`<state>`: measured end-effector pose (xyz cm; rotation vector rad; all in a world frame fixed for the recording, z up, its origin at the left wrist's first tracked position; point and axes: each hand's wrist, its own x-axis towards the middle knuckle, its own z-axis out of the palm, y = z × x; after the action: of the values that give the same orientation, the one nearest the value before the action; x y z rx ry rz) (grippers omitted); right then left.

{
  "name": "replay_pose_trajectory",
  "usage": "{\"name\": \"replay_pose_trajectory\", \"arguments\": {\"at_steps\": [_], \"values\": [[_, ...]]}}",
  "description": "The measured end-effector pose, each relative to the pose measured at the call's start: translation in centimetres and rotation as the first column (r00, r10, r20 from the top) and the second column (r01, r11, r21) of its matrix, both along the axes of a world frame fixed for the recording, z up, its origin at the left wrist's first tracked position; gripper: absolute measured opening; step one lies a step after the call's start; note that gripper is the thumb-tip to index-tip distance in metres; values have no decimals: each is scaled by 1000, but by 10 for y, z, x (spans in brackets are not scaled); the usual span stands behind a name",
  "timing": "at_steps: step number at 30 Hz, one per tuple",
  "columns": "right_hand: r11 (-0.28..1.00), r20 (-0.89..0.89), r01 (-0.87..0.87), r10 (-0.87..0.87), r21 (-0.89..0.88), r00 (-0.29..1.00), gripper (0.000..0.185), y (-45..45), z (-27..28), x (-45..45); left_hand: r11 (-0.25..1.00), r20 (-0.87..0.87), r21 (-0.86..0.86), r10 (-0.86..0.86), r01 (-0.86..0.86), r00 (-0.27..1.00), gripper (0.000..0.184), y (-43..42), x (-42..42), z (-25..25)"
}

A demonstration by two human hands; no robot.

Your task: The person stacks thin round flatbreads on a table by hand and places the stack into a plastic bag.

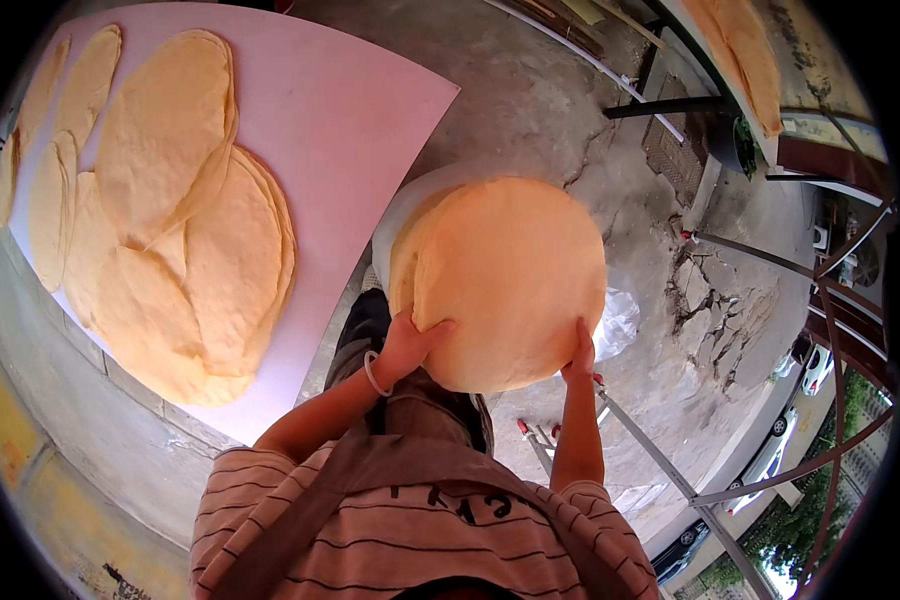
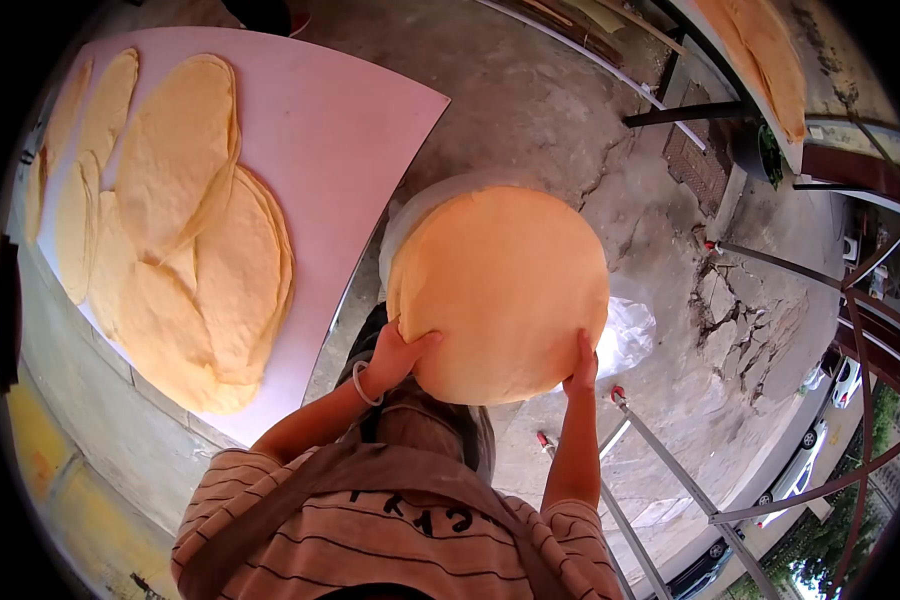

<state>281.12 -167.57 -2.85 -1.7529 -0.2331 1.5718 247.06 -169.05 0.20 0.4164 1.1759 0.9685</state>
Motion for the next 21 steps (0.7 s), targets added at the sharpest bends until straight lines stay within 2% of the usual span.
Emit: {"name": "replay_pose_trajectory", "arguments": {"at_steps": [2,4,8,11,13,16,17,19,20,21], "values": [[996,-63,74,-76,-41,995,61,-9,3,2,1000,78,2,-25,25,997,37,-14,-5,0],[991,-125,106,-116,-80,985,59,-17,-2,5,999,149,-36,-15,20,989,33,-31,-13,-30],[993,-12,29,-31,-111,999,58,-15,-7,4,989,273,-147,63,-23,960,33,-28,-16,-40],[995,52,19,-14,-97,999,57,-14,-6,-2,953,423,-304,139,-4,895,36,-18,-26,-35],[994,86,30,-20,-109,996,56,-16,-11,0,961,415,-273,78,43,907,39,-9,-31,-29],[971,25,-196,202,-139,979,60,-12,-11,14,956,403,-269,-1,119,915,45,-8,-35,-29],[893,38,-337,364,-298,930,63,-5,-7,22,951,400,-272,-27,147,916,48,-8,-37,-32],[606,-16,-539,656,-584,755,70,22,5,53,936,549,-229,-103,267,829,53,-15,-55,-50],[653,-36,-525,608,-546,793,80,34,5,69,925,618,-200,-136,322,775,55,-18,-66,-60],[774,-34,-416,456,-477,889,73,50,0,87,923,770,-136,-131,361,625,57,-9,-76,-54]]}}
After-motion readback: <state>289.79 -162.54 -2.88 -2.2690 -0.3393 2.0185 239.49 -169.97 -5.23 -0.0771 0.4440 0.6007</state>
